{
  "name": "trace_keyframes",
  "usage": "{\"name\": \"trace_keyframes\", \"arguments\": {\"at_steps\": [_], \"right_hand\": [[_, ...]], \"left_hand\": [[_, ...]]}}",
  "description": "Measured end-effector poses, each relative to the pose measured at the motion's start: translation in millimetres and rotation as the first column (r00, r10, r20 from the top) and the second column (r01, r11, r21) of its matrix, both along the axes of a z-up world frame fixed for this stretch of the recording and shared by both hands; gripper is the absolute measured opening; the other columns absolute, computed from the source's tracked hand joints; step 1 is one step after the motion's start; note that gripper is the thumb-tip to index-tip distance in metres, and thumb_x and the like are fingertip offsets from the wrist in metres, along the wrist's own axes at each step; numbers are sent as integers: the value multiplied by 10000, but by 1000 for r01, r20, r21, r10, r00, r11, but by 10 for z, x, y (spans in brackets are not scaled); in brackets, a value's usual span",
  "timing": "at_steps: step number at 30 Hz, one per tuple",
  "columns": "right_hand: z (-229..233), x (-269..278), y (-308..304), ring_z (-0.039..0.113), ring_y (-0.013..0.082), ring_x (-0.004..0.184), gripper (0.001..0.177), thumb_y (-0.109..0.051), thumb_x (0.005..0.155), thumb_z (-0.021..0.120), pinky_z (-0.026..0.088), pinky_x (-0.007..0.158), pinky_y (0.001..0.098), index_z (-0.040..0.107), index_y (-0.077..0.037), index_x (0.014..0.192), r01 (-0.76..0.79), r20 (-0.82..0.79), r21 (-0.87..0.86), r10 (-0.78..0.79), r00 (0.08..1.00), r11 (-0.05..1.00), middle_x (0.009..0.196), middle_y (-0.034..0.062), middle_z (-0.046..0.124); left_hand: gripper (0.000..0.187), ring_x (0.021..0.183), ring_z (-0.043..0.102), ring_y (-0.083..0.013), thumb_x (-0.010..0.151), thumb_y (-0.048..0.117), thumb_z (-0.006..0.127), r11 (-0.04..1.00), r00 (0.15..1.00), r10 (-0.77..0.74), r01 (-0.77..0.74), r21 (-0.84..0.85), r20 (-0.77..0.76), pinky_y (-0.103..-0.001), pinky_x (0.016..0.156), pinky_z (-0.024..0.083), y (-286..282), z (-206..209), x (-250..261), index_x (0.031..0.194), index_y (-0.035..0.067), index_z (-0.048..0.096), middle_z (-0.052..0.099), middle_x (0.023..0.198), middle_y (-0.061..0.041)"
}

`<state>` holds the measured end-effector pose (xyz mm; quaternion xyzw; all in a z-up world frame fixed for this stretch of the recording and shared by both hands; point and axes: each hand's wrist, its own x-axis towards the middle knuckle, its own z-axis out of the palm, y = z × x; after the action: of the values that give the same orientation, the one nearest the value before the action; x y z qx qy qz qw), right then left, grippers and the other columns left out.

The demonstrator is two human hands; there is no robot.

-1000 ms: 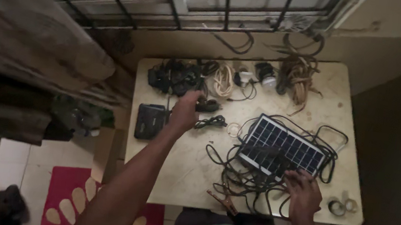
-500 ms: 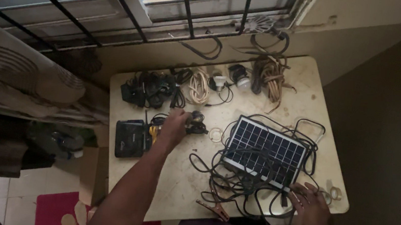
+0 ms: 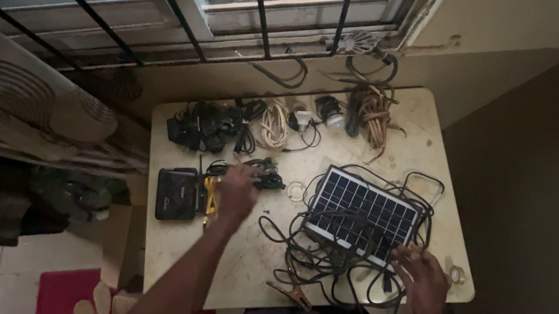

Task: The person organizes a cluttered table by sorting and coiling various cables and electronic accessories. They handle power adapters, USB cables, and a small solar panel, arranging them into neat piles while occasionally moving items aside to reach others.

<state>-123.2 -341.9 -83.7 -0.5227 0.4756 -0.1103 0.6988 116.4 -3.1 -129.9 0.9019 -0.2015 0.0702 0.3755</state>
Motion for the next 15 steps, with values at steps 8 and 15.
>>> {"name": "trace_keyframes", "arguments": {"at_steps": [8, 15], "right_hand": [[443, -85, 88, 713, 357, 1074, 129, 27, 1003, 470, 607, 941, 471, 548, 37, 1106, -64, 358, -18, 66, 931, 998, 1151, 231, 663], [1236, -95, 280, 728, 346, 1039, 89, 0, 1038, 478, 566, 990, 486, 562, 14, 1063, 109, 382, -148, -45, 923, 983, 1039, 213, 710]], "left_hand": [[243, 1058, 604, -323, 912, 235, 669, 968, 946, -148, 198, 153, -288, -497, 945, 393, -423, -96, -1042, 1119, 119, 720, 693, 1078, -120], [311, 1107, 581, -327, 886, 299, 675, 948, 936, -195, 257, 189, -293, -494, 991, 371, -261, -94, -1275, 1148, 134, 697, 674, 1085, -109]]}}
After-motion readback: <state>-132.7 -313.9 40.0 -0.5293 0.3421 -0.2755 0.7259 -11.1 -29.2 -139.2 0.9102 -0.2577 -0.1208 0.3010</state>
